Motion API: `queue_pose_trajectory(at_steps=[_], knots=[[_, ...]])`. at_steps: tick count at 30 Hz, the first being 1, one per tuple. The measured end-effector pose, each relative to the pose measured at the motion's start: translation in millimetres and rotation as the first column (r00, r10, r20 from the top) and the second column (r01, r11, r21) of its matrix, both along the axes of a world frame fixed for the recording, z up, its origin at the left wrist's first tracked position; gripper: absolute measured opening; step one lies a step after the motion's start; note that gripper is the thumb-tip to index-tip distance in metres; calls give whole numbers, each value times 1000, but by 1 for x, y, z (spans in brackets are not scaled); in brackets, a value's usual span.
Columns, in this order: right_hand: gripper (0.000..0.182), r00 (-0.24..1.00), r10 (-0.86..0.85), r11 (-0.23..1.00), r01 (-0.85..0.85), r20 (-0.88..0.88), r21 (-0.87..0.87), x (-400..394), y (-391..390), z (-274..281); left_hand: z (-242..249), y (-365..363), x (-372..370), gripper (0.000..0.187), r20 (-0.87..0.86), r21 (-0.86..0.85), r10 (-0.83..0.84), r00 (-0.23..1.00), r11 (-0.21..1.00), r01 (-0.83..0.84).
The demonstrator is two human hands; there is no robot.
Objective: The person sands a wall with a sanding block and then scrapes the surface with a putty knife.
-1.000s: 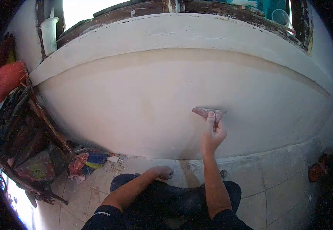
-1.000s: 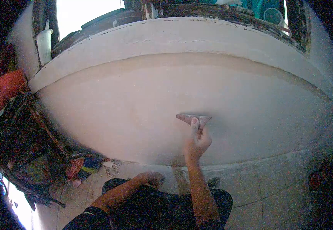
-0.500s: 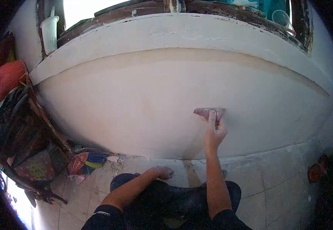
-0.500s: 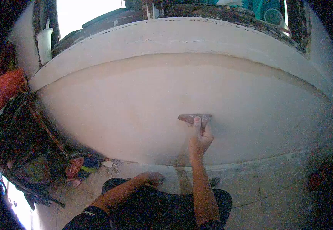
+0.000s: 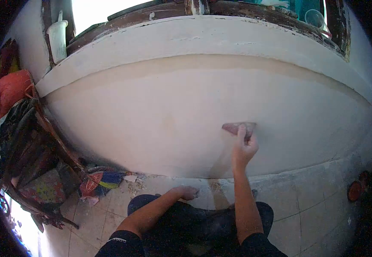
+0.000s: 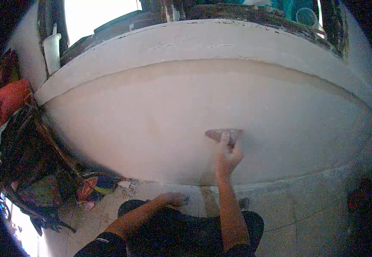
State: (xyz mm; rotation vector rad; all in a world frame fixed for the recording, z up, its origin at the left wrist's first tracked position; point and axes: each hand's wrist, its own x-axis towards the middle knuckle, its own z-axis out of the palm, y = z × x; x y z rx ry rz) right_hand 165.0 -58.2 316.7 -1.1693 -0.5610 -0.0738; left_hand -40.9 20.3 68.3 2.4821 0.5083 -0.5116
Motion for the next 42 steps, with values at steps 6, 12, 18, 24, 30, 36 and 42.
queue_pose_trajectory(at_steps=[6, 12, 18, 24, 30, 36, 42], knots=[[25, 956, 240, 964, -214, 171, -155, -22, 7, -20, -55, 16, 12, 42, -93, 10, -71, 993, 997, 72], [24, 999, 21, 991, -15, -45, 132, 5, -2, 4, 3, 0, 2, 41, -75, 31, 1, 997, 1000, 1], [28, 968, 90, 994, -74, 235, -78, -3, 18, -44, 22, -3, 5, 37, -173, -29, -6, 985, 1000, 1], [21, 981, -77, 996, 85, 178, -37, 14, 8, -17, 1, 2, 7, 39, -176, 5, 12, 984, 1000, -11], [22, 984, -42, 997, 53, 171, -56, 0, 13, -33, -4, 4, 9, 37, -169, 68, -60, 984, 995, 73], [21, 989, 46, 999, -43, 144, -20, 1, 2, -8, 17, -2, 3, 37, -183, 37, -18, 983, 999, 25], [24, 991, 47, 998, -43, 125, -37, 4, 5, -17, -49, 19, 2, 37, -90, 107, -125, 988, 985, 134]])
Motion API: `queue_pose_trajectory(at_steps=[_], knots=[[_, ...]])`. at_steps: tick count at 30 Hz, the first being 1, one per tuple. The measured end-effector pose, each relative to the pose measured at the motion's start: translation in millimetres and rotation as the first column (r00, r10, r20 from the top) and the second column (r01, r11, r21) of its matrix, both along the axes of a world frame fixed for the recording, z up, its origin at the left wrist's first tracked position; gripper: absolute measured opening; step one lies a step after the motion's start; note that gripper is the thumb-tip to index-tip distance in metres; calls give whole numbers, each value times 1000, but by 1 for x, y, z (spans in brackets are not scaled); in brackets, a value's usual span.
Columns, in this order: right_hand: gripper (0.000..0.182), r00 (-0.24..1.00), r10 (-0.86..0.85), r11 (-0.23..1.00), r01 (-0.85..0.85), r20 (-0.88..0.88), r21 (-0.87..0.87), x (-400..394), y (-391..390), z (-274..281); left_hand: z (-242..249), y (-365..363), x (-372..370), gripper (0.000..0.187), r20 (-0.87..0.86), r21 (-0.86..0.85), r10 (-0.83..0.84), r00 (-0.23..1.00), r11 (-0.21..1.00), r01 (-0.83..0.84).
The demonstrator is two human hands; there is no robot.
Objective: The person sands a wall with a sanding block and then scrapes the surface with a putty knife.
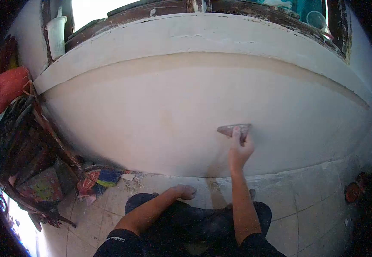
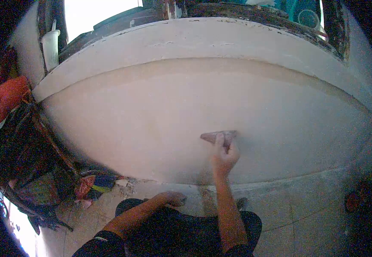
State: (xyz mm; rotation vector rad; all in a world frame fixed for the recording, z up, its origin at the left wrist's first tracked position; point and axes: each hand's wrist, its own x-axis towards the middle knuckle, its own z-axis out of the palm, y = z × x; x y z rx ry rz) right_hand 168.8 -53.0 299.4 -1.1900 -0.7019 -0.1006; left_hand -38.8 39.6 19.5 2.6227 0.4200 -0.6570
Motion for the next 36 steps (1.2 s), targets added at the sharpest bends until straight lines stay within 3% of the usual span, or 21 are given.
queue_pose_trajectory(at_steps=[1, 2, 4, 7, 10, 12, 14, 16, 17, 18, 19, 21, 24, 25, 27, 28, 30, 31, 33, 34, 36], knots=[[24, 1000, 0, 1000, 0, -1, -1, -4, 1, -2, 10, -3, 3, 38, -16, 19, -126, 992, 992, 127], [24, 996, 76, 997, -75, 47, -24, -9, 3, -4, 20, -6, 2, 39, -60, -31, -34, 998, 999, 33], [25, 984, 153, 988, -149, 88, -49, -12, 3, -5, 121, -40, 4, 39, -149, -102, 152, 977, 980, -168], [27, 997, 43, 999, -44, 71, 12, -6, 2, 5, 97, -31, -2, 39, -3, -104, 114, 993, 988, -114], [25, 998, -15, 998, 18, -63, 56, -3, -9, 19, 77, -23, 2, 39, -70, -86, 114, 991, 989, -119], [28, 992, 22, 999, -16, -123, 50, -10, -10, 22, 17, -5, 6, 39, -27, -69, 58, 998, 996, -60], [28, 997, 53, 997, -50, -59, 60, -16, 1, 5, 25, -11, 8, 39, 12, -48, 3, 1000, 999, -3], [29, 996, 91, 993, -91, 4, 75, -15, 4, -1, 118, -37, 6, 37, -159, -103, 146, 976, 981, -163], [29, 987, 124, 990, -115, 106, -87, -10, 1, 0, 92, -30, 4, 37, -161, -101, 149, 976, 981, -166], [29, 965, 171, 961, -119, 199, -249, -6, -2, 0, 45, -19, 2, 37, -47, -54, 130, 990, 990, -133], [29, 965, 173, 961, -122, 196, -249, -3, -4, 3, 20, -13, -1, 37, 67, -2, 104, 992, 995, -104], [28, 999, -2, 999, 4, -39, 46, 3, -3, 14, 32, -13, -3, 37, 34, -10, 112, 993, 994, -112], [26, 995, -46, 990, 56, -84, 127, 13, -7, 20, 65, -20, 3, 37, -61, -46, 117, 991, 992, -119], [26, 996, -49, 990, 59, -81, 126, 14, -5, 13, 69, -22, 6, 37, -91, -60, 112, 990, 991, -118], [25, 991, -56, 994, 67, 120, -90, 10, -2, -2, 66, -21, 7, 36, -76, -49, 89, 993, 994, -93], [25, 991, -58, 993, 70, 122, -93, 6, -2, -2, 63, -21, 7, 35, -67, -37, 70, 995, 997, -73], [25, 973, 198, 975, -183, 116, -128, -4, -2, 4, 67, -24, 4, 34, -75, -43, 85, 994, 995, -88], [25, 973, 199, 975, -185, 117, -125, -4, -5, 10, 72, -24, 2, 34, -83, -47, 103, 991, 993, -107], [24, 998, 44, 999, -43, 53, -23, -3, -11, 20, 67, -23, -1, 34, -48, -36, 115, 992, 993, -117], [24, 997, 47, 999, -46, 53, -23, -3, -13, 26, 62, -22, -2, 35, -12, -33, 122, 992, 992, -122], [24, 998, 12, 979, 2, -68, 203, 0, -14, 34, 59, -17, -3, 35, -18, -64, 108, 994, 992, -109]])
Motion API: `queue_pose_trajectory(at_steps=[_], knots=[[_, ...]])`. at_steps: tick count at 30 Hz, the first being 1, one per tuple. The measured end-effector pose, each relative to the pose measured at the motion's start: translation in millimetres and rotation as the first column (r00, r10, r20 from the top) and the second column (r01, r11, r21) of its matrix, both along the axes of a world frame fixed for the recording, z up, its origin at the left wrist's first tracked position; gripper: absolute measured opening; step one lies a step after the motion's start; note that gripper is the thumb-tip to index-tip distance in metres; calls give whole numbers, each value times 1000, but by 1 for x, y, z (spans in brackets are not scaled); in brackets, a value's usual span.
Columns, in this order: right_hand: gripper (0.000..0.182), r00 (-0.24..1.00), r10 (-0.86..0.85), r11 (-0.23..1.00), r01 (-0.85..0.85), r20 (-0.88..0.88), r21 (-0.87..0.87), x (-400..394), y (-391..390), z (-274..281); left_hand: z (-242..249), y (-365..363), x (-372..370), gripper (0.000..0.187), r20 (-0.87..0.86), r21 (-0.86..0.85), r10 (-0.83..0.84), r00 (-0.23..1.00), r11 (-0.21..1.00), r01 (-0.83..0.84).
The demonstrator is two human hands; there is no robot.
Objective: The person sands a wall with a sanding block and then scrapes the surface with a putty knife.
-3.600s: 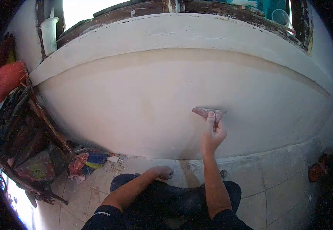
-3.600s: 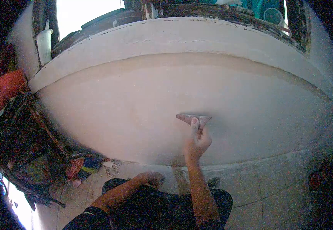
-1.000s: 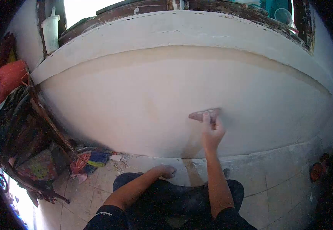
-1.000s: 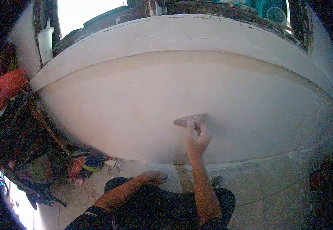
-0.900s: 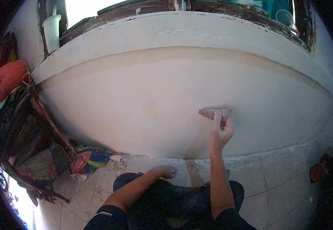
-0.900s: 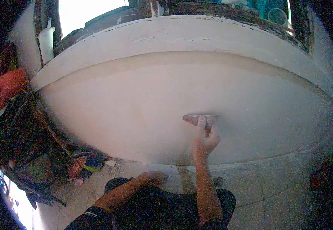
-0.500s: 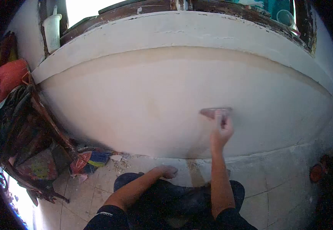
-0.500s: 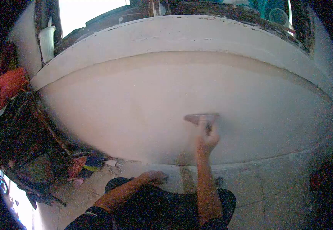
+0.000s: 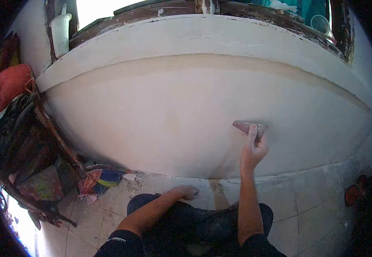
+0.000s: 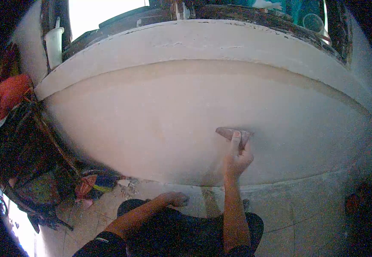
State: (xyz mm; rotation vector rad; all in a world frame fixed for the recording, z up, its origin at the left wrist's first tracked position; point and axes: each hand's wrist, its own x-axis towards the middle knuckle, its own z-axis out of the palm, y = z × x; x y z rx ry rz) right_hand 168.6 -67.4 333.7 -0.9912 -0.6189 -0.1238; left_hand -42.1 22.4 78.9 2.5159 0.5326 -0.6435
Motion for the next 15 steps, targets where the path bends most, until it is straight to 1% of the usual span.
queue_pose_trajectory(at_steps=[1, 2, 3, 4, 5, 6, 7, 8, 9, 10, 11, 12, 13, 14, 15], knots=[[24, 1000, -1, 1000, 1, 3, -4, 0, 0, -4, 0, 0, 1, 35, -2, -30, -17, 1000, 999, 17], [26, 995, -38, 992, 49, 90, -117, 0, 0, -12, 0, -2, 3, 35, 1, -35, -18, 1000, 999, 18], [27, 982, -64, 969, 104, 179, -224, -1, 2, -19, 13, -7, 4, 36, -25, -4, 23, 999, 1000, -23], [27, 981, -64, 968, 105, 181, -227, -4, 5, -25, 19, -11, 5, 36, -50, 27, 66, 997, 998, -65], [28, 970, 57, 952, 19, 236, -306, -9, 10, -31, 3, -7, 7, 36, -50, 24, 66, 997, 998, -65], [30, 944, 180, 920, -62, 277, -386, -13, 13, -35, -27, 4, 8, 36, -51, 32, 1, 999, 999, 1], [29, 934, 198, 935, -88, 299, -343, -14, 16, -36, -27, 6, 8, 37, -54, 43, -64, 996, 997, 67], [29, 934, 198, 937, -91, 296, -338, -13, 15, -34, -27, 8, 5, 37, -58, 48, -62, 996, 997, 65], [29, 956, 150, 937, -56, 251, -345, -9, 12, -31, 2, 1, 2, 37, -40, 12, -37, 999, 999, 38], [29, 973, 101, 934, -22, 206, -356, -8, 10, -27, 19, -3, 0, 37, -21, -28, -11, 1000, 1000, 11], [29, 973, 103, 934, -24, 205, -355, -11, 8, -21, 19, -3, 0, 37, -22, -27, -9, 1000, 1000, 9], [28, 989, 63, 979, -35, 134, -200, -13, 7, -12, 18, -4, 1, 38, -29, -22, -8, 1000, 1000, 7], [27, 998, 34, 999, -32, 58, -40, -13, 6, -7, 18, -4, 3, 38, -36, -17, -7, 999, 1000, 7], [27, 998, 33, 999, -30, 61, -41, -13, 7, -10, 17, -4, 5, 38, -33, -18, -9, 999, 1000, 8], [26, 997, 12, 995, -4, 76, -102, -12, 8, -19, 17, -4, 8, 37, -64, 4, -12, 998, 1000, 13]])
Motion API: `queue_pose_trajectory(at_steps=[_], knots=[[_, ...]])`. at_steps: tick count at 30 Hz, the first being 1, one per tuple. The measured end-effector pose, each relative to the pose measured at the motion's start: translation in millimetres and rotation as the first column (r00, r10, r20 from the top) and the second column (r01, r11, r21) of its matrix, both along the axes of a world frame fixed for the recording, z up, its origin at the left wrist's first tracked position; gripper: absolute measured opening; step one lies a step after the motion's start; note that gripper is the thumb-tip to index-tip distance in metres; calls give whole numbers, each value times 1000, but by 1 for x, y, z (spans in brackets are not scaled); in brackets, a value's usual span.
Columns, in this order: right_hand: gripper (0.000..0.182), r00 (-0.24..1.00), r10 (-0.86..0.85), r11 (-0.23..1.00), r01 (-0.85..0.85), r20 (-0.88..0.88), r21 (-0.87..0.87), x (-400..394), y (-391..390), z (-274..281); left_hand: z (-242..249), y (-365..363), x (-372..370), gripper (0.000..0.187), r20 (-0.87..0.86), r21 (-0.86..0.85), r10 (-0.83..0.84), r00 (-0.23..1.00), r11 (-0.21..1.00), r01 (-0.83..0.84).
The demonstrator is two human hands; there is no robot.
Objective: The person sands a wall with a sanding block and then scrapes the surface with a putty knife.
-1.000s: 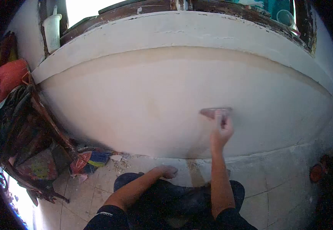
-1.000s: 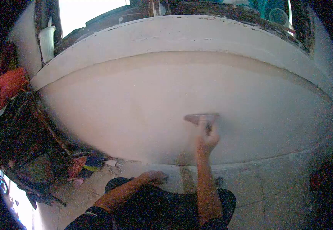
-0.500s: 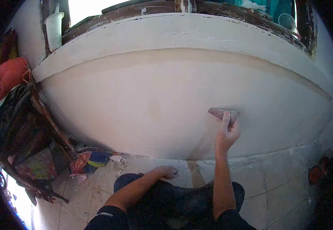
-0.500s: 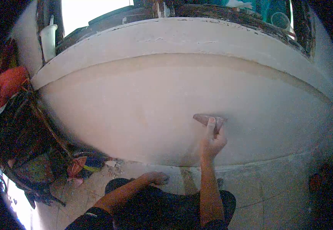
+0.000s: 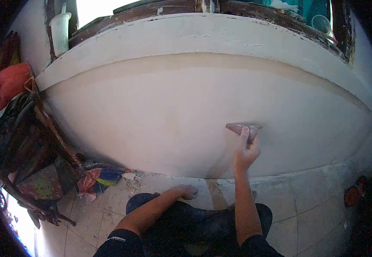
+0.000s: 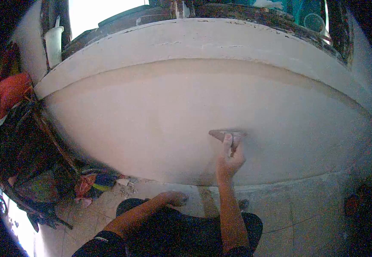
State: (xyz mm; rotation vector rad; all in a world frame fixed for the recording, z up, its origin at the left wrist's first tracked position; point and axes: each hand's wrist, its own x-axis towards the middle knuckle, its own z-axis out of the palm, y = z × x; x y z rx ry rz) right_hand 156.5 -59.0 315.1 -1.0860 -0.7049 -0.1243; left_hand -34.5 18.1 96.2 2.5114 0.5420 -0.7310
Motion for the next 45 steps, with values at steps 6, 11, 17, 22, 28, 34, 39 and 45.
queue_pose_trajectory(at_steps=[6, 11, 17, 22, 28, 34, 39, 45], knots=[[24, 984, 104, 980, -77, 144, -185, -1, 13, -22, 3, -4, 1, 36, -8, 12, -12, 1000, 1000, 12], [24, 1000, 12, 995, -11, 9, -96, 6, -3, 8, -19, 3, -3, 36, 33, 21, 37, 999, 999, -37], [26, 978, 36, 990, -7, 205, -141, 3, 12, -28, -58, 13, -3, 36, 74, 44, -53, 996, 998, 50], [26, 994, 82, 996, -78, 72, -54, 4, 4, -5, -30, 7, -1, 33, 52, 12, -46, 998, 999, 46], [27, 999, -19, 1000, 18, -50, -10, 13, 0, -1, 16, -10, 0, 34, 19, 15, 40, 999, 999, -41], [28, 988, 145, 983, -137, 62, -120, 11, 7, -16, 4, -4, 2, 36, -54, -22, 28, 998, 999, -29], [28, 995, -57, 998, 55, -81, -25, 17, -2, 2, -51, 13, 0, 36, 44, 42, -29, 999, 999, 27], [25, 999, 35, 983, -36, -10, -181, 8, 5, -17, -58, 13, -3, 37, 106, 35, -63, 992, 998, 60]])
